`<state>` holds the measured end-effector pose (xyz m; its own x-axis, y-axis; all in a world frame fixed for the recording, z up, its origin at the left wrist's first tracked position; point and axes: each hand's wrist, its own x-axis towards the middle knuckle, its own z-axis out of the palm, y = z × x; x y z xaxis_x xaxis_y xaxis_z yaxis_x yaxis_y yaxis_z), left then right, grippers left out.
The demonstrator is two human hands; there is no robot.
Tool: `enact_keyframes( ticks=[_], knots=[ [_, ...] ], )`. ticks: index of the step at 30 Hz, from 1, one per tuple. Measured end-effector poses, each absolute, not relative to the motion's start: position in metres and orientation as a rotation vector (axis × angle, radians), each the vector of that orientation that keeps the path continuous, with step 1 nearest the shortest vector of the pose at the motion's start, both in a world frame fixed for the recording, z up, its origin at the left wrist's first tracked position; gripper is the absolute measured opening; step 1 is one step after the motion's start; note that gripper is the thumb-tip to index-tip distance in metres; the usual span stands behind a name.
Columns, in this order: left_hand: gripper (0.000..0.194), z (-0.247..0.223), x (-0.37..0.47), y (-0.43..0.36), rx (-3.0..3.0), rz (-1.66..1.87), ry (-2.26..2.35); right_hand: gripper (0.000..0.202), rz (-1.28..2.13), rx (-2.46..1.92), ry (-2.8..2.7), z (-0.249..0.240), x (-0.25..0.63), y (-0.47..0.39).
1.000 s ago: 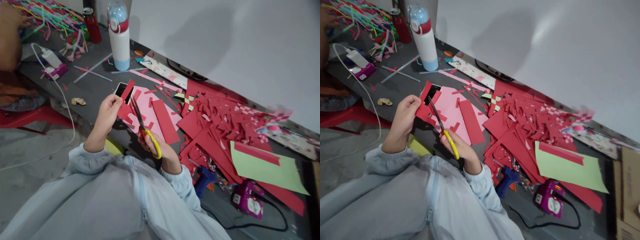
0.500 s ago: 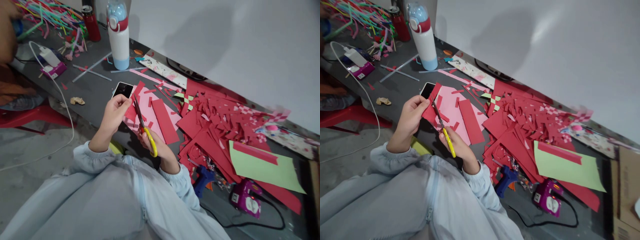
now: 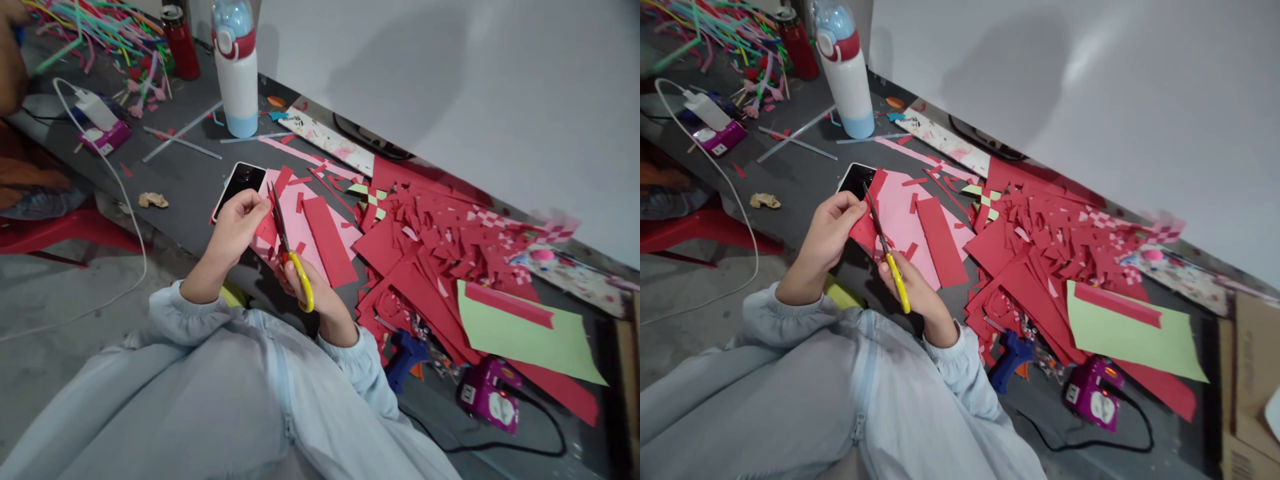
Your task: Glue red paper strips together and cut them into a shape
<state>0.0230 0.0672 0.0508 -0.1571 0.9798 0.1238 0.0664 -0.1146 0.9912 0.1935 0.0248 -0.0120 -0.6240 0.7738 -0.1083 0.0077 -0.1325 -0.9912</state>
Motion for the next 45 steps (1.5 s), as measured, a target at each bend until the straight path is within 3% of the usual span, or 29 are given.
enact_keyframes(
  ticks=[11, 45],
  knots=[
    [0.027, 0.046, 0.024, 0.069, 1.277, 1.380, 1.353, 0.051, 2.092, -0.878, -1.258, -0.007, 0.185, 0.023],
    [0.019, 0.042, 0.027, 0.068, 1.135, 1.407, 1.369, 0.052, 2.083, -0.893, -1.286, -0.003, 0.185, 0.022]
  ],
)
